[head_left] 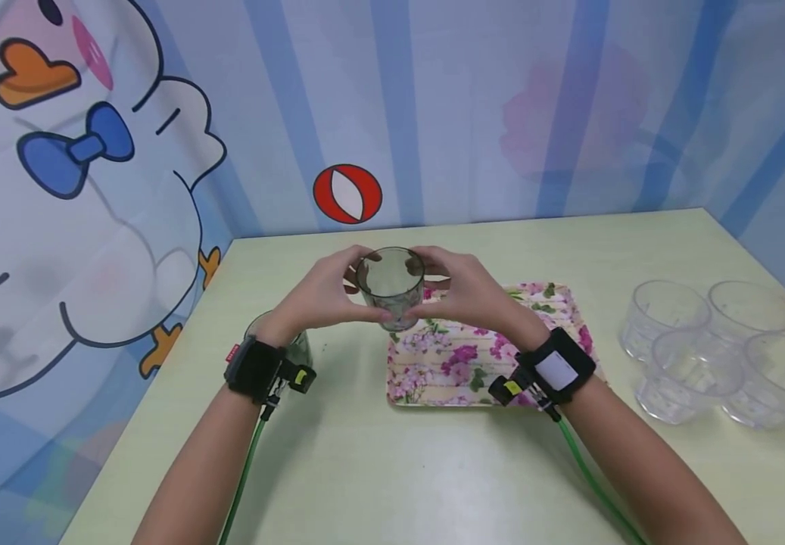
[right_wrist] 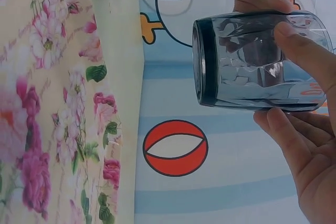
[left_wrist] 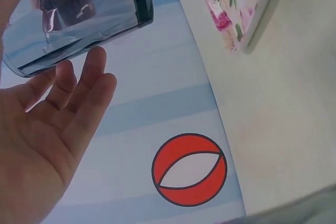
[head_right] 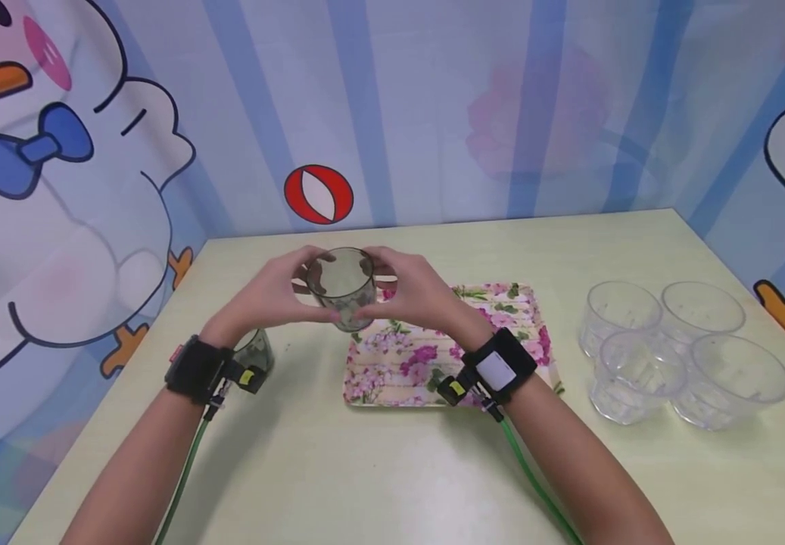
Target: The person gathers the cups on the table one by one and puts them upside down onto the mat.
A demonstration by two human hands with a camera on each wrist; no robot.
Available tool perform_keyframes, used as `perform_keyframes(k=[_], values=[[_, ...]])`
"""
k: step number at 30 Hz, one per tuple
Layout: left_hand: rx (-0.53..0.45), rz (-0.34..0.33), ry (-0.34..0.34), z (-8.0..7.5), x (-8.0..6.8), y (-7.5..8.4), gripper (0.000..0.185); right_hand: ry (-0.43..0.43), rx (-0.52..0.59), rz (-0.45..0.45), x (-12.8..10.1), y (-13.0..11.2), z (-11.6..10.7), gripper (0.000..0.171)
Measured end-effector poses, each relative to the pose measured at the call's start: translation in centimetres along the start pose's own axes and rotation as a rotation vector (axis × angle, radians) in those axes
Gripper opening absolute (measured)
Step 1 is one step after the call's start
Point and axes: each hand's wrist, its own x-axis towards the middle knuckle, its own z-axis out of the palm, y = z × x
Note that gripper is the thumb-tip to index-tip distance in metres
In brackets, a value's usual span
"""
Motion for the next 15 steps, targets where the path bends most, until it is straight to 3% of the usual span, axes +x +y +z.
perform_keyframes(k=[8,15], values=[[-0.065,0.044,0.031,1.1,0.8,0.2,0.081,0.050,-0.035,0.005,-1.1,0.2,-0.7,0.088],[-0.094,0.053,0.015,2.0,1.7,0.0,0.079,0.046,-0.022,0.021,-1.5,0.5,-1.3,0.087]])
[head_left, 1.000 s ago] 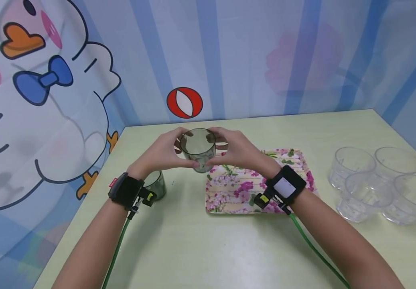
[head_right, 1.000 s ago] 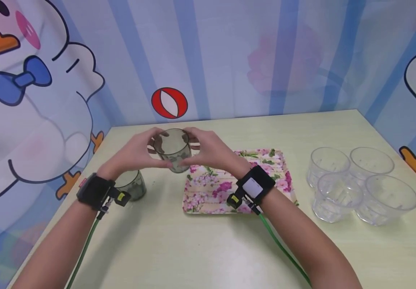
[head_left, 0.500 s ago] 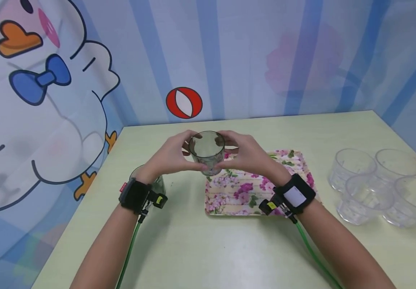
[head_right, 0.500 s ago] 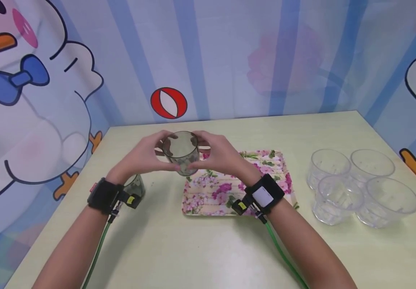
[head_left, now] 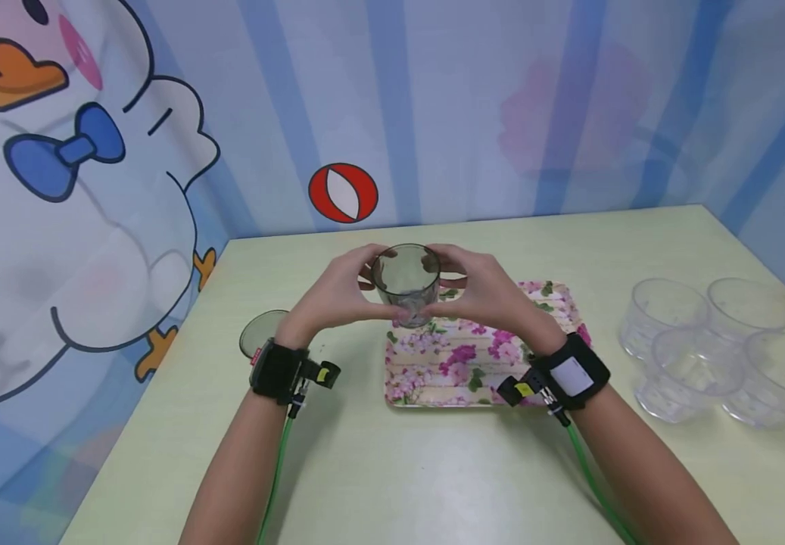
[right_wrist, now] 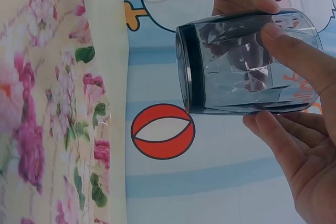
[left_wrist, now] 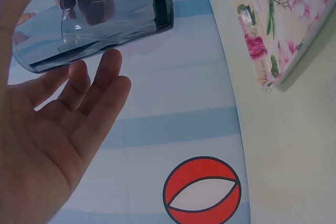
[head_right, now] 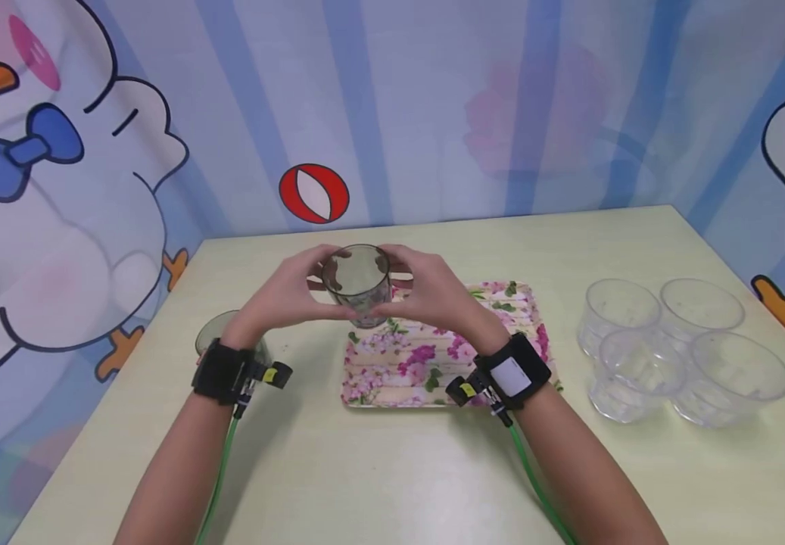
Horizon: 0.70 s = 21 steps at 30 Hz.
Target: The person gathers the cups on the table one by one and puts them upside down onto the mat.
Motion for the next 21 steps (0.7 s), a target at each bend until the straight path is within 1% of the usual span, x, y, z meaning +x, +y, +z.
perform_keyframes(k=[5,9,12,15,21], values=[[-0.022,0.011,-0.003,0.2,0.4,0.1,0.078,-0.004,0.000,0.008,0.0,0.1,-0.6,0.087],[-0.036,0.021,0.028,0.8,0.4,0.1,0.078,-0.008,0.002,0.009,-0.1,0.2,-0.9,0.087],[-0.045,0.014,0.046,1.4,0.3,-0.2,0.079,-0.017,0.009,0.013,-0.2,0.4,-1.0,0.086],[-0.048,0.012,0.047,1.7,0.3,-0.4,0.079,-0.026,0.014,0.015,-0.2,0.6,-1.0,0.086],[-0.046,0.028,0.040,2.1,0.9,-0.6,0.080,-0.021,0.004,0.022,-0.4,0.7,-1.3,0.085]])
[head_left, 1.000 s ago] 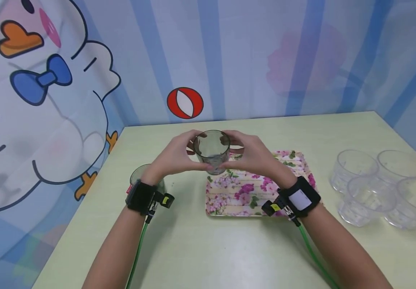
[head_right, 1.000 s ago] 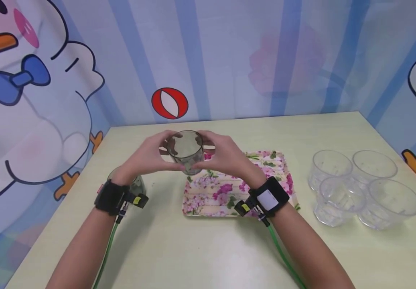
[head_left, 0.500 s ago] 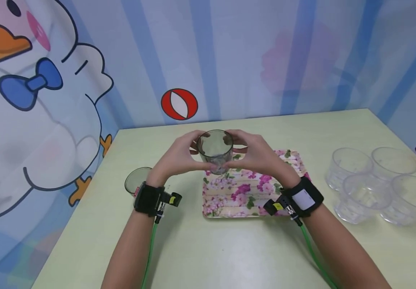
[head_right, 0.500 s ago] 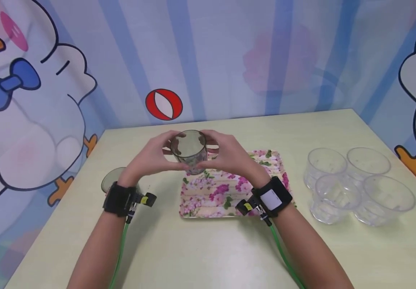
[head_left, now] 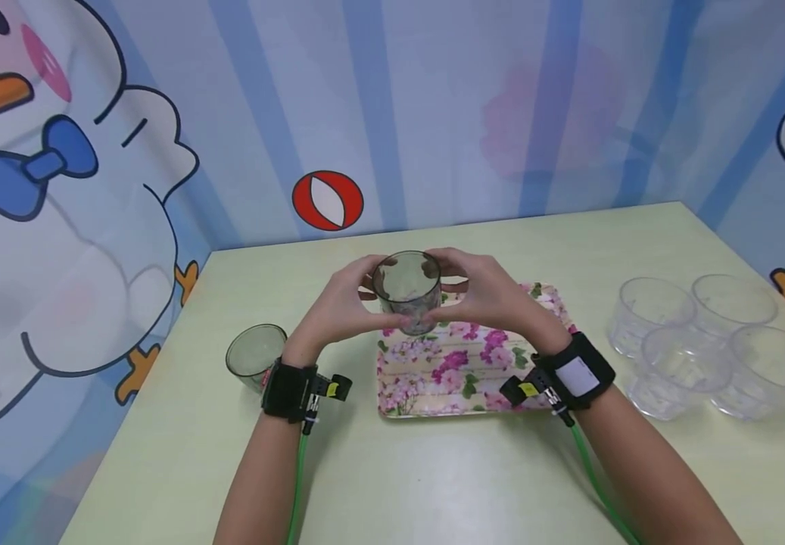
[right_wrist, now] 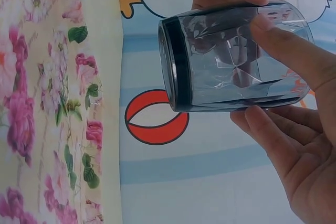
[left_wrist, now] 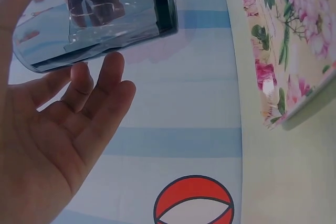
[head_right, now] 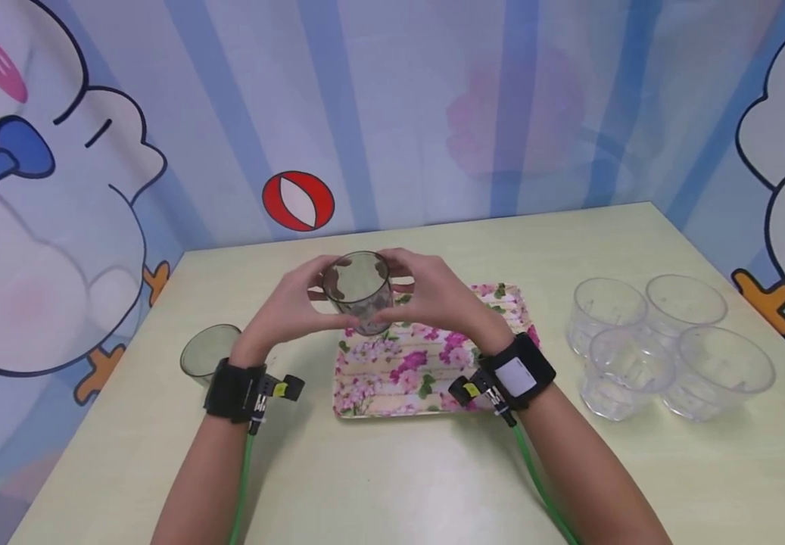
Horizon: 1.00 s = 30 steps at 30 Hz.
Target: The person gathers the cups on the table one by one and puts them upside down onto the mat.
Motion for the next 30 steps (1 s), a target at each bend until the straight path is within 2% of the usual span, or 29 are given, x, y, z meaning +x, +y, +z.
perform_keyframes(k=[8,16,25,30], values=[[0.008,-0.013,0.038,-0.1,-0.2,0.3,0.086,0.020,-0.010,-0.037,0.0,0.2,0.0,0.084],[-0.071,0.004,0.087,0.4,0.0,0.3,0.090,0.076,-0.018,-0.042,-0.2,0.2,-0.3,0.081],[-0.151,-0.015,-0.039,1.7,0.4,-0.5,0.094,0.125,0.007,-0.057,-0.4,0.1,-0.4,0.082],[-0.152,-0.005,-0.049,2.4,0.5,-0.7,0.088,0.131,0.035,-0.058,-0.4,0.0,-0.4,0.082]])
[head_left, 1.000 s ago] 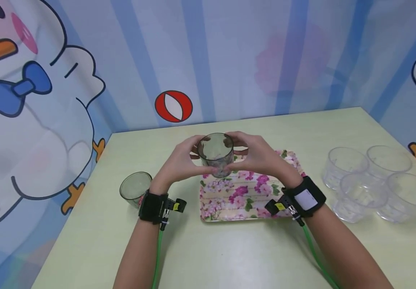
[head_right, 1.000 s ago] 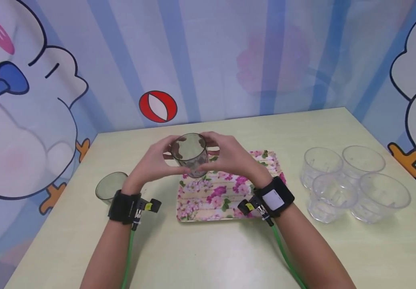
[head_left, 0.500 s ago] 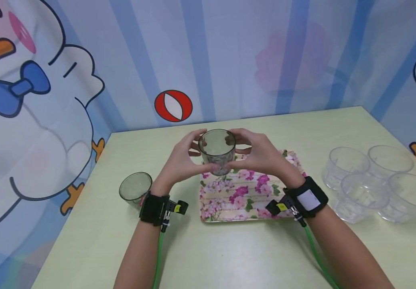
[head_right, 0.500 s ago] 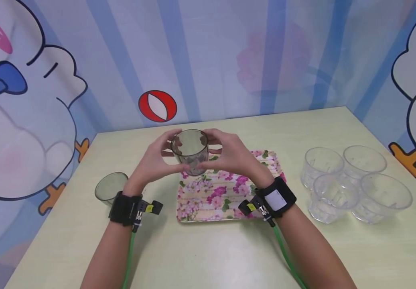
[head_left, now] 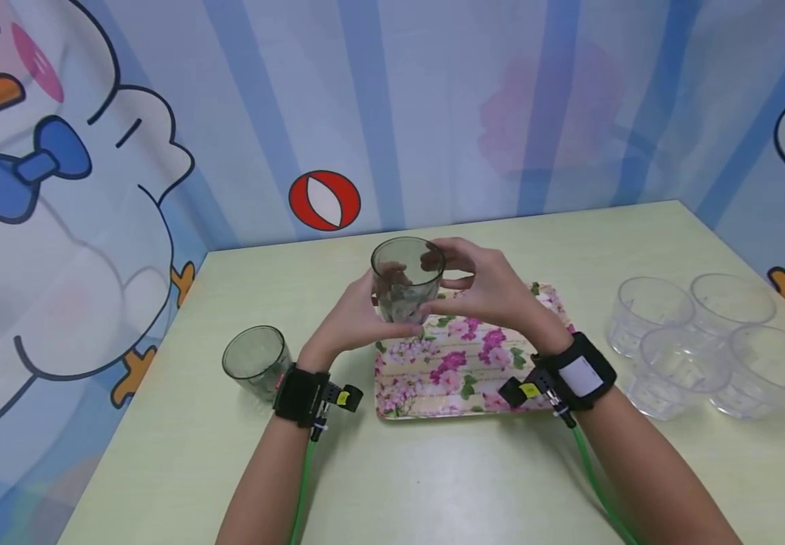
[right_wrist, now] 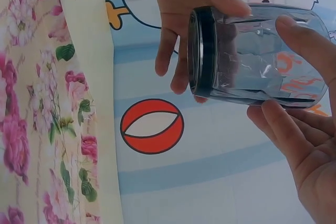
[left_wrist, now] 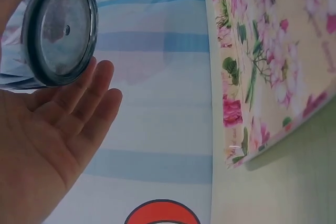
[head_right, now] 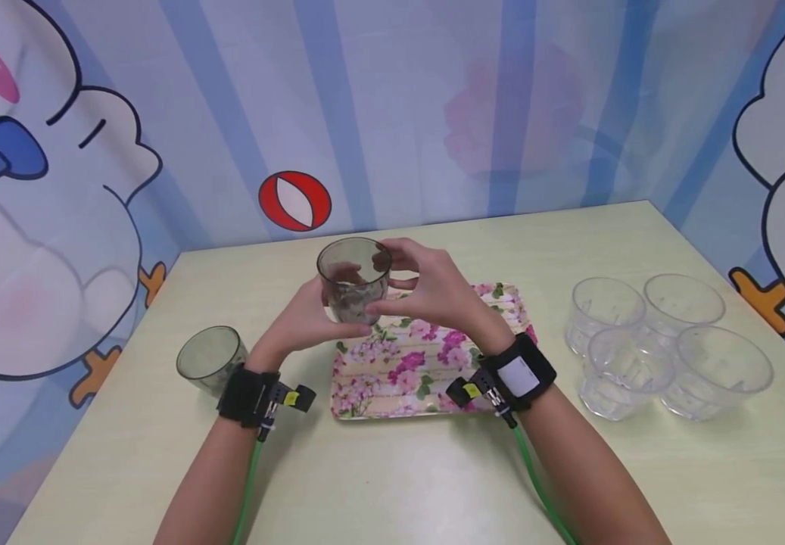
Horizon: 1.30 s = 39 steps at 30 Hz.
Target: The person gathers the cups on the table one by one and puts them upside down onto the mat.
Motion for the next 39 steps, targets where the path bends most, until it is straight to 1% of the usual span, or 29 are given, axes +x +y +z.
perform_keyframes(k=[9,16,23,30,39], values=[[-0.028,-0.003,0.014,-0.2,-0.1,0.2,0.077,0.007,0.046,0.031,0.0,-0.1,0.0,0.082],[-0.035,0.000,0.016,-0.6,-0.3,0.3,0.079,0.014,0.083,0.064,0.0,-0.3,0.2,0.080],[-0.032,-0.004,0.054,-1.2,-0.5,0.6,0.073,0.024,0.107,0.056,0.0,-0.4,0.3,0.077],[-0.043,-0.014,0.090,-1.7,-0.7,0.7,0.068,0.006,0.143,0.084,0.1,-0.3,0.4,0.073],[-0.028,0.021,0.130,-2.0,-0.7,0.8,0.067,-0.003,0.138,0.100,0.1,-0.3,0.3,0.071]])
